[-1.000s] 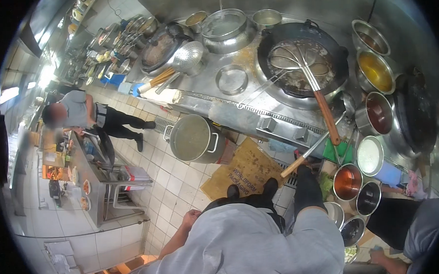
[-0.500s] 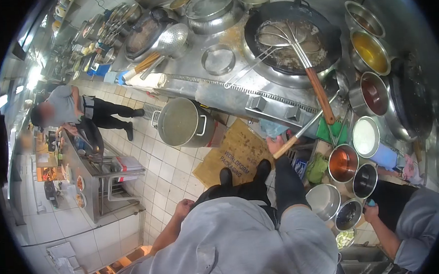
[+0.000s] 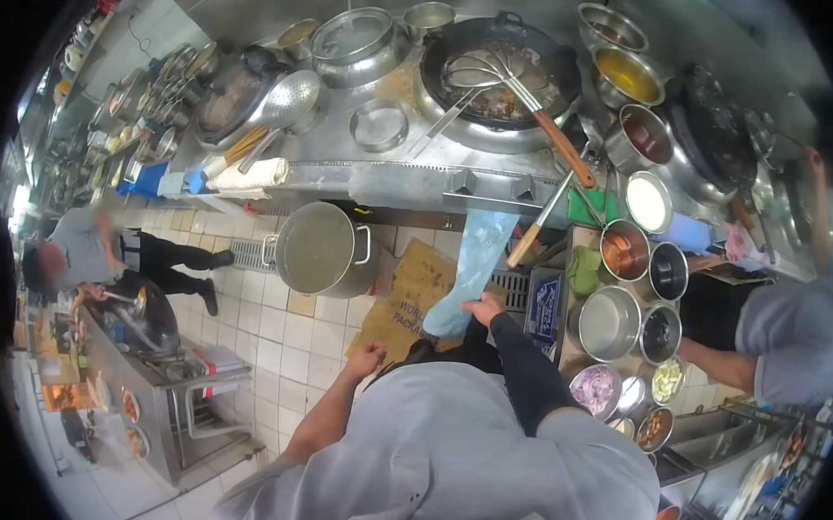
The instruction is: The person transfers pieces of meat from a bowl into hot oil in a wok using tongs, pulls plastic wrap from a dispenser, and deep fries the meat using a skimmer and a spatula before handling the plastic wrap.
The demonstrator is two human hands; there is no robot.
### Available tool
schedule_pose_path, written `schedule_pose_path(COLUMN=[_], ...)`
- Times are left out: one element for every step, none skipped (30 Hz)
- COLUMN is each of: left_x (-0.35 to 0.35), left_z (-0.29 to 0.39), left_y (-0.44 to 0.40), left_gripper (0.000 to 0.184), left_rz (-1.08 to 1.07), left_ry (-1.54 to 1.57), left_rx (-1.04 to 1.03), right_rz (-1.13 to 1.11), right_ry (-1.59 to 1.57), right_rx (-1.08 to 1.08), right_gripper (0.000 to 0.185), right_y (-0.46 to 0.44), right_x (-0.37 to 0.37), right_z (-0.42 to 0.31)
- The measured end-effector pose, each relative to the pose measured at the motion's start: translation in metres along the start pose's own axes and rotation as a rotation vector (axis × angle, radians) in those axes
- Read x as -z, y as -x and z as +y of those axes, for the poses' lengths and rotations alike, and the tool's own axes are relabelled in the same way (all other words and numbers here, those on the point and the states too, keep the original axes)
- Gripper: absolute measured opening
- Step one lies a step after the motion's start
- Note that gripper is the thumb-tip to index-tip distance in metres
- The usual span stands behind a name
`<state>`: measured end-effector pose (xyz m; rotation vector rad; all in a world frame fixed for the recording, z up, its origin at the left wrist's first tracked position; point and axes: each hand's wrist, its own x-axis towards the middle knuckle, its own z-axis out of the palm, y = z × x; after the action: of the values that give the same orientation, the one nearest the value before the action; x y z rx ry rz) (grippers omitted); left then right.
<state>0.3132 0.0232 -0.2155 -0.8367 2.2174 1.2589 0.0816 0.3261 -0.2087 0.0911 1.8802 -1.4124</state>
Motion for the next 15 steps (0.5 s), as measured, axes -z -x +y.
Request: schedule_pose_path(left_x=[-0.003, 0.006, 0.015, 0.007, -0.002, -0.012, -0.022, -0.034, -0.045, -0.052, -0.053, -0.055, -0.063, -0.062, -0.060], left_z=[0.005, 0.040, 0.085, 0.104, 0.119, 0.131, 0.141, 0.152, 0.162, 0.170, 0.175, 0.178, 0.173, 0.176, 0.176], left_y=[-0.014, -0.010, 0.002, 0.003, 0.003, -0.006, -0.013, -0.016, -0.017, -0.018, -0.016, -0.010, -0.011, -0.006, 0.000], left_gripper=[0.034, 0.034, 0.034, 0.033, 0.032, 0.036, 0.040, 0.040, 0.039, 0.038, 0.033, 0.033, 0.031, 0.029, 0.024], left_rz=[-0.009, -0.111, -0.218, -0.198, -0.180, -0.309, -0.439, -0.458, -0.488, -0.515, -0.557, -0.564, -0.548, -0.530, -0.550], left_ry=[-0.024, 0.024, 0.069, 0.153, 0.238, 0.366, 0.490, 0.487, 0.593, 0.700, 0.643, 0.641, 0.637, 0.631, 0.666], left_rx=[-0.104, -0.150, -0.195, -0.257, -0.318, -0.206, -0.087, -0.097, -0.126, -0.155, -0.190, -0.199, -0.258, -0.317, -0.230], right_rz=[-0.006, 0.003, 0.022, 0.042, 0.064, 0.145, 0.174, 0.201, 0.232, 0.246, 0.303, 0.356, 0.463, 0.466, 0.530], right_ry=[-0.158, -0.211, -0.208, -0.295, -0.383, -0.455, -0.555, -0.654, -0.678, -0.676, -0.753, -0.831, -0.696, -0.699, -0.473], right_rx=[0.080, 0.117, 0.120, 0.126, 0.134, 0.088, 0.033, -0.021, -0.032, -0.026, 0.050, 0.127, 0.062, 0.072, 0.053], right_gripper=[0.037, 0.036, 0.036, 0.034, 0.032, 0.035, 0.034, 0.033, 0.030, 0.030, 0.029, 0.029, 0.029, 0.029, 0.029], right_y=[0.001, 0.026, 0.031, 0.037, 0.042, 0.052, 0.062, 0.070, 0.052, 0.046, 0.043, 0.041, 0.055, 0.060, 0.067], right_x=[-0.005, -0.014, -0.023, -0.029, -0.035, -0.042, -0.047, -0.050, -0.049, -0.049, -0.050, -0.051, -0.051, -0.049, -0.048], right_z=[0.007, -0.018, -0.023, -0.027, -0.030, -0.039, -0.051, -0.057, -0.032, -0.022, -0.020, -0.018, -0.033, -0.039, -0.044])
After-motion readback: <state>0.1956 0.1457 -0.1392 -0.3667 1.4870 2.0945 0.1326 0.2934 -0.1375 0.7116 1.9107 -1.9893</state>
